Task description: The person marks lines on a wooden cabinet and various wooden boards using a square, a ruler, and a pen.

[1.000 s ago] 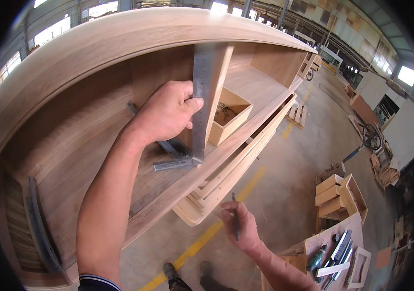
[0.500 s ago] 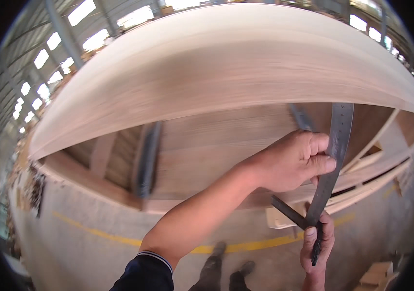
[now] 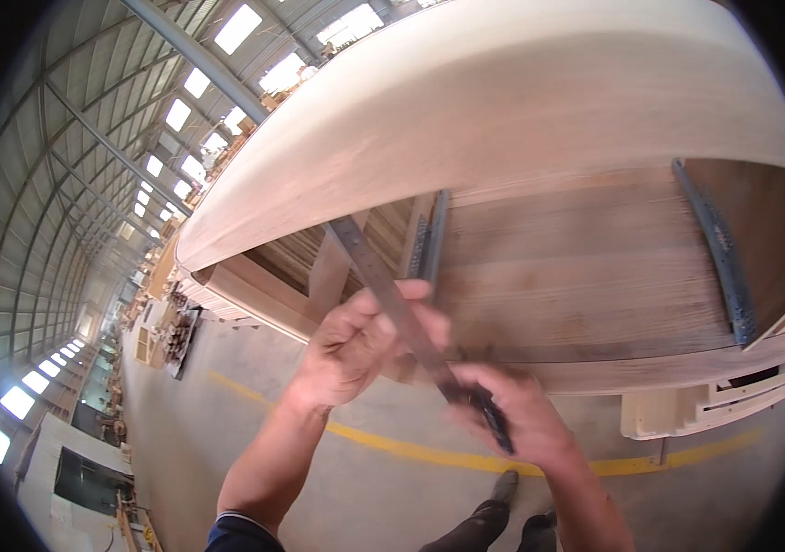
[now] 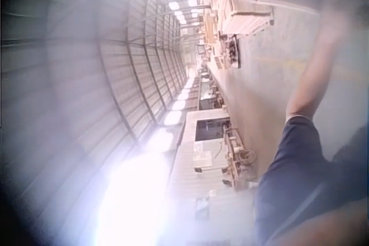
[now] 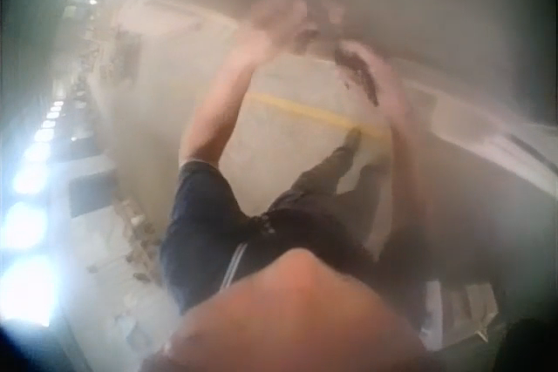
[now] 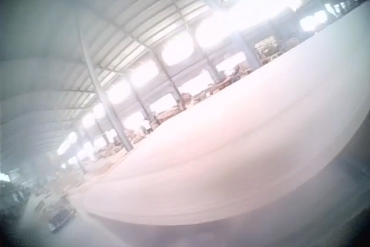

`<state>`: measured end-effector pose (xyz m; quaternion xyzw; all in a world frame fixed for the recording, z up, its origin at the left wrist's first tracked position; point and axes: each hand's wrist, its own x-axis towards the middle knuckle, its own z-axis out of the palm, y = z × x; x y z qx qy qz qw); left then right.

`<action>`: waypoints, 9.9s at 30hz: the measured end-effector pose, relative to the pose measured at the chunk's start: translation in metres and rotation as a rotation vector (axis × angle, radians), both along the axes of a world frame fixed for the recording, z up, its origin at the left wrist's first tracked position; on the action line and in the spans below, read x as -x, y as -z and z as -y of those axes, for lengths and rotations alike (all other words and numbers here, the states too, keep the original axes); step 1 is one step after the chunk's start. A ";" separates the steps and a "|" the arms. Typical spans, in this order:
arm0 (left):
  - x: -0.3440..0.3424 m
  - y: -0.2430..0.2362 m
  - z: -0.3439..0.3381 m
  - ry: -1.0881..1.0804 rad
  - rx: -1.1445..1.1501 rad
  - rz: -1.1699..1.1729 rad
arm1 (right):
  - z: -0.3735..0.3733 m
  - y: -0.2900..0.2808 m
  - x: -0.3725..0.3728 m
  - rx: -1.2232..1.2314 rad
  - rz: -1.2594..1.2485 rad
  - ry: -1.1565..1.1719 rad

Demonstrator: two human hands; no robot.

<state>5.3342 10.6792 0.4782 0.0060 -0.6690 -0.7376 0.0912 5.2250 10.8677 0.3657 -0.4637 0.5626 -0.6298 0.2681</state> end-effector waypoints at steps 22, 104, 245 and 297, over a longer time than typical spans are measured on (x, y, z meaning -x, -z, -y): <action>-0.069 -0.017 0.013 -0.507 0.813 0.159 | 0.154 0.024 -0.061 0.213 -0.468 0.553; -0.017 -0.119 0.005 0.109 2.543 0.364 | 0.150 0.048 -0.075 0.766 0.217 0.383; -0.072 0.074 0.021 -0.970 1.140 0.170 | 0.152 0.070 -0.091 0.539 -0.288 0.516; -0.065 0.076 0.014 -0.888 1.145 0.326 | 0.148 0.080 -0.087 0.548 -0.201 0.472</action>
